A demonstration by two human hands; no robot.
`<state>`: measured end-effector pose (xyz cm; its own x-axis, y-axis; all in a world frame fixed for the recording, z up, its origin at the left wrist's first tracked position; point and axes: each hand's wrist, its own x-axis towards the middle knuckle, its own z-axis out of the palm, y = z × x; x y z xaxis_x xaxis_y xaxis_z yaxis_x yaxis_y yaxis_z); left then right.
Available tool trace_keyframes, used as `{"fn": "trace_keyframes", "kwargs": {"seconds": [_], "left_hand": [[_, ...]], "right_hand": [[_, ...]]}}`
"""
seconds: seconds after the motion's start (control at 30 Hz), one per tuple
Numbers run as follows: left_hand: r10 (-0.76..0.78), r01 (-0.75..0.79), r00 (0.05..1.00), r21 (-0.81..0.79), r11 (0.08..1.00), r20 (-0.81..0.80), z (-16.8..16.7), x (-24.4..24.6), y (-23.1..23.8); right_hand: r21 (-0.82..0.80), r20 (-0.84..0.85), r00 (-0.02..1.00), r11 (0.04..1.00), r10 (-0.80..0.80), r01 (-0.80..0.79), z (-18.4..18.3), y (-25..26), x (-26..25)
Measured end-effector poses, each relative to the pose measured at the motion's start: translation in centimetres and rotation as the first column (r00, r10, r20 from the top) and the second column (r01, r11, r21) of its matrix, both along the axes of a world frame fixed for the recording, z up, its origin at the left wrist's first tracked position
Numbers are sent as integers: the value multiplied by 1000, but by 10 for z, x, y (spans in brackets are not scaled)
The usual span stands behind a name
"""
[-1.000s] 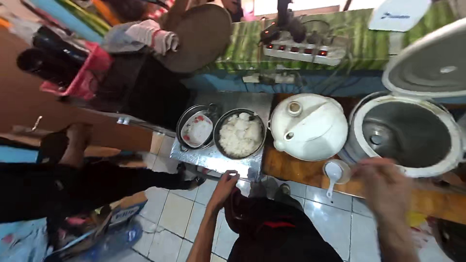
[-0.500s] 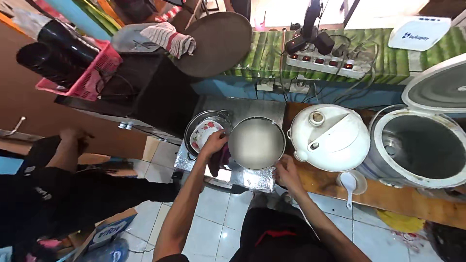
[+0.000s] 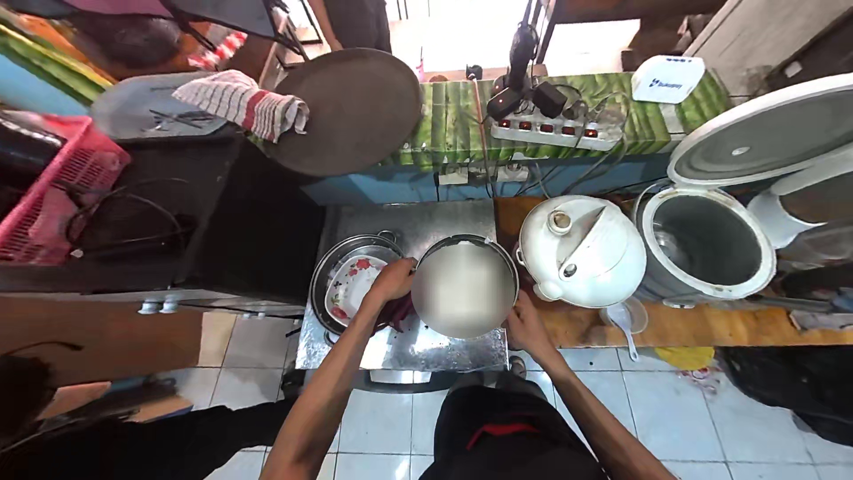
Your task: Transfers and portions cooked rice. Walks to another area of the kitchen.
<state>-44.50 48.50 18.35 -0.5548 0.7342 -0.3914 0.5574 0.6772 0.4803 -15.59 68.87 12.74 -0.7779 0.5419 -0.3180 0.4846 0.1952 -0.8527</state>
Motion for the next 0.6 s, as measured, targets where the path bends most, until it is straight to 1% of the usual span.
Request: {"fn": "trace_keyframes", "kwargs": {"seconds": [0.13,0.2,0.27,0.33,0.43,0.5,0.53,0.6], "left_hand": [[45,-48,998,-85,995,-32,-7,15,-9],[72,-77,996,-110,991,-43,3,33,-16],[91,-95,995,-88,992,-40,21,56,-25],[99,-99,995,-40,994,-12,45,80,-34],[85,-85,996,78,993,12,82,119,-35],[81,-85,996,169,982,27,106,145,-28],[80,-91,995,204,975,61,119,158,-21],[53,-92,988,272,958,148,139,181,0]], "right_hand": [[42,32,999,998,35,-36,3,-3,13],[23,39,999,999,31,-32,8,-6,27],[2,41,999,1000,19,-19,22,-10,44],[-1,-7,1000,1000,-12,12,39,-13,66],[-82,-56,997,995,-57,52,80,0,101],[-135,-87,994,989,-72,60,111,16,129],[-144,-103,992,988,-75,59,126,26,144],[-113,-148,984,990,-97,81,151,47,174]]}}
